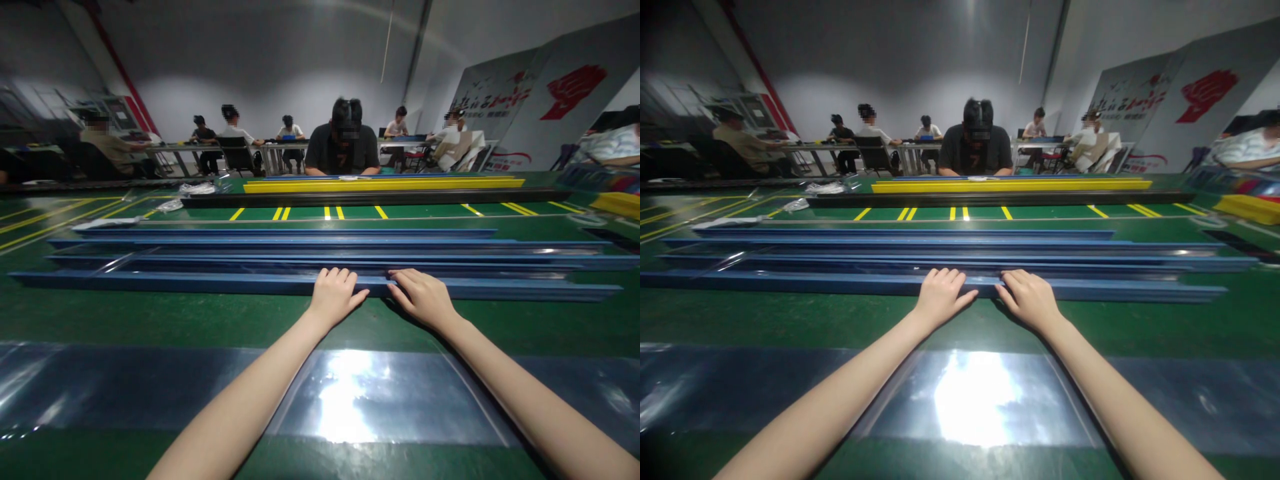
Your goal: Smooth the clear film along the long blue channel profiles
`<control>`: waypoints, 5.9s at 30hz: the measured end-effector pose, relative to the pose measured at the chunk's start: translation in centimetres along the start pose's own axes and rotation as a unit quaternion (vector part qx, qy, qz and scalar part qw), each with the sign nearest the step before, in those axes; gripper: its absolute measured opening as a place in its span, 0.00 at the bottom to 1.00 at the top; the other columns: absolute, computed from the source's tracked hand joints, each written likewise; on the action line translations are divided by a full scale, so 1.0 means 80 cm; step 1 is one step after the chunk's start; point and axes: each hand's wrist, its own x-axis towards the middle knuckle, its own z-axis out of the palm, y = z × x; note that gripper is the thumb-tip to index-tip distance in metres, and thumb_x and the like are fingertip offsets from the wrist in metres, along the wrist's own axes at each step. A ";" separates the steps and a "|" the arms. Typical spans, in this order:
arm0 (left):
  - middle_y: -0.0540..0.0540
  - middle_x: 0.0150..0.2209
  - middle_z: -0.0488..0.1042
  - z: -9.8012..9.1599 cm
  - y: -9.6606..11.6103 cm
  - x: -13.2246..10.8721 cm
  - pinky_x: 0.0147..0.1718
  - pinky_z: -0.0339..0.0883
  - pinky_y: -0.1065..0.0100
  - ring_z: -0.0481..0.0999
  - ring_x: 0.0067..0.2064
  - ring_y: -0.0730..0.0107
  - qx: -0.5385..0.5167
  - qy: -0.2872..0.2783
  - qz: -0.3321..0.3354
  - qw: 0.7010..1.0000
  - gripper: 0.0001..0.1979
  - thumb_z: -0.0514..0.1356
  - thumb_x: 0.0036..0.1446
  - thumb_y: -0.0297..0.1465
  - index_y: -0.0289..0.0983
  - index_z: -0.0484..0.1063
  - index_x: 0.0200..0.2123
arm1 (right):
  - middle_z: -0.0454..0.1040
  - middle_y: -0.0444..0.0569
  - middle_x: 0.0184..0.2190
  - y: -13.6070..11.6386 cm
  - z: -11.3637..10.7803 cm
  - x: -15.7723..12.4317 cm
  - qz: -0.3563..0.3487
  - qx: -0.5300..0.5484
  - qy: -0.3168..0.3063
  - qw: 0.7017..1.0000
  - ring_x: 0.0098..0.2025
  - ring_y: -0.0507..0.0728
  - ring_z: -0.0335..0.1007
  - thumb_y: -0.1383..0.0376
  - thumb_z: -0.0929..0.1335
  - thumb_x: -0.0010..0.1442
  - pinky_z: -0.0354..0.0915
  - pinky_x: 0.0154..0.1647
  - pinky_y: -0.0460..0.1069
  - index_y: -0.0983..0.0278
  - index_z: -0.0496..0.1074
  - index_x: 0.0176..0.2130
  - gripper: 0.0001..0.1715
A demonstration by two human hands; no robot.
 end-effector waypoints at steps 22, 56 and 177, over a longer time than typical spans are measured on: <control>0.45 0.31 0.72 0.002 0.000 0.000 0.34 0.54 0.63 0.68 0.34 0.64 0.009 0.005 0.003 1.000 0.18 0.50 0.57 0.44 0.35 0.68 0.31 | 0.74 0.51 0.40 -0.001 -0.002 0.001 0.002 -0.002 -0.003 1.000 0.41 0.56 0.69 0.59 0.57 0.61 0.61 0.38 0.47 0.66 0.70 0.39 0.18; 0.46 0.30 0.72 0.005 -0.001 0.000 0.33 0.54 0.63 0.68 0.34 0.65 -0.005 0.015 0.008 1.000 0.14 0.51 0.56 0.41 0.36 0.67 0.31 | 0.70 0.51 0.35 -0.031 -0.021 0.014 0.067 0.120 -0.075 0.988 0.38 0.57 0.62 0.63 0.60 0.59 0.56 0.37 0.50 0.65 0.66 0.38 0.10; 0.45 0.30 0.71 -0.003 0.001 -0.003 0.31 0.51 0.63 0.68 0.34 0.63 0.029 0.018 0.021 0.999 0.18 0.51 0.55 0.45 0.36 0.67 0.30 | 0.72 0.53 0.43 -0.010 -0.028 0.025 0.023 0.151 -0.140 0.978 0.46 0.57 0.66 0.62 0.61 0.56 0.62 0.46 0.51 0.65 0.70 0.45 0.19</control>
